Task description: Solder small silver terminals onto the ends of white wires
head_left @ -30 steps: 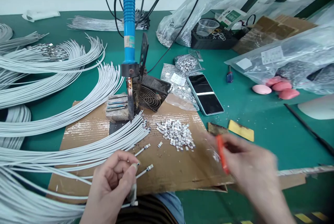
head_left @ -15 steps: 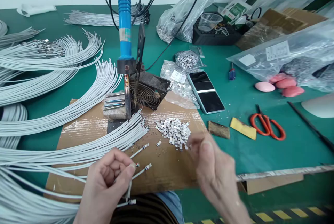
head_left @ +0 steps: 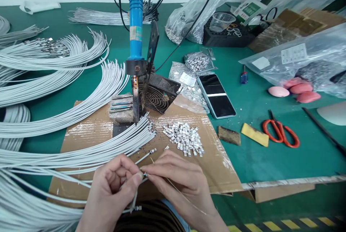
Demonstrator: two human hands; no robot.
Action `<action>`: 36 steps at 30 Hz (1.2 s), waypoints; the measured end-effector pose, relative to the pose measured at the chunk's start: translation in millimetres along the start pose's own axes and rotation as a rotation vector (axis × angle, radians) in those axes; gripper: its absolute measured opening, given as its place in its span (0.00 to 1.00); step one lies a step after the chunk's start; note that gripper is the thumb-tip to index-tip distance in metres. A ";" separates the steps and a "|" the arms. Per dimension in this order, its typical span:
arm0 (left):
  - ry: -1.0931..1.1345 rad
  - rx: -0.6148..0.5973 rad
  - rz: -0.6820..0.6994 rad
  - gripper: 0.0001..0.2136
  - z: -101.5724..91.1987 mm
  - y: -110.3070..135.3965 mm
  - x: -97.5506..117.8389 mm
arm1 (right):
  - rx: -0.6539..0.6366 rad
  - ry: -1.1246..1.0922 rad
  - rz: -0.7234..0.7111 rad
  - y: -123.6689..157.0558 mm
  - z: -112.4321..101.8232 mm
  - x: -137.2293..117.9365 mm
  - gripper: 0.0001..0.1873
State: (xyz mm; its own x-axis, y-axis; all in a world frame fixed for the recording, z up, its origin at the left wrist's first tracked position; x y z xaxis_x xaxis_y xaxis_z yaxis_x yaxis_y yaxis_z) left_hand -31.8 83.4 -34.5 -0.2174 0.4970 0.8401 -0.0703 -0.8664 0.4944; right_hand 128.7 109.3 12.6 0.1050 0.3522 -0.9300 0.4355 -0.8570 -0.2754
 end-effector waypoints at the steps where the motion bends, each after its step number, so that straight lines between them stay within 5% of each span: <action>1: -0.003 -0.001 -0.001 0.12 0.1 0.0 0.2 | -0.014 0.026 -0.028 0.2 -0.3 -3.0 0.17; 14: 0.008 -0.041 -0.029 0.11 4.7 0.0 1.0 | -0.144 0.133 -0.128 -0.2 0.7 -10.8 0.12; 20: -0.039 -0.028 -0.004 0.10 3.1 0.1 0.9 | -0.088 0.043 0.092 7.5 -9.3 3.8 0.09; 24: -0.101 -0.026 0.015 0.10 6.3 2.8 3.4 | -0.153 0.006 0.231 4.5 3.0 13.6 0.14; 29: -0.124 -0.036 0.018 0.10 6.3 4.3 -0.2 | -0.193 0.056 0.081 -6.1 20.4 1.9 0.13; 33: -0.153 -0.148 0.029 0.10 13.1 -1.0 -1.7 | -0.007 0.016 0.046 3.0 18.2 6.9 0.13; 36: -0.149 -0.055 0.049 0.10 7.1 -1.5 2.3 | 0.187 -0.070 0.148 15.3 8.9 25.0 0.16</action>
State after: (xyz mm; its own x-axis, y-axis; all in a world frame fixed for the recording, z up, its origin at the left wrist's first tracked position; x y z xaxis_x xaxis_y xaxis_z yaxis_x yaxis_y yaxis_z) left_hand -25.3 86.2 -31.7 -0.0757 0.4519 0.8888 -0.1171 -0.8893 0.4422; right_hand 130.0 101.7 -17.0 0.0900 0.1964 -0.9764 0.2468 -0.9542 -0.1692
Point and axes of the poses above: each hand's wrist, its own y-axis away from the middle knuckle, its own z-axis out of the palm, x = y × z, the point moved 9 cm from there along -y, towards the middle knuckle, and after that the axes turned 14 degrees about -x, right-handed, at the moved point
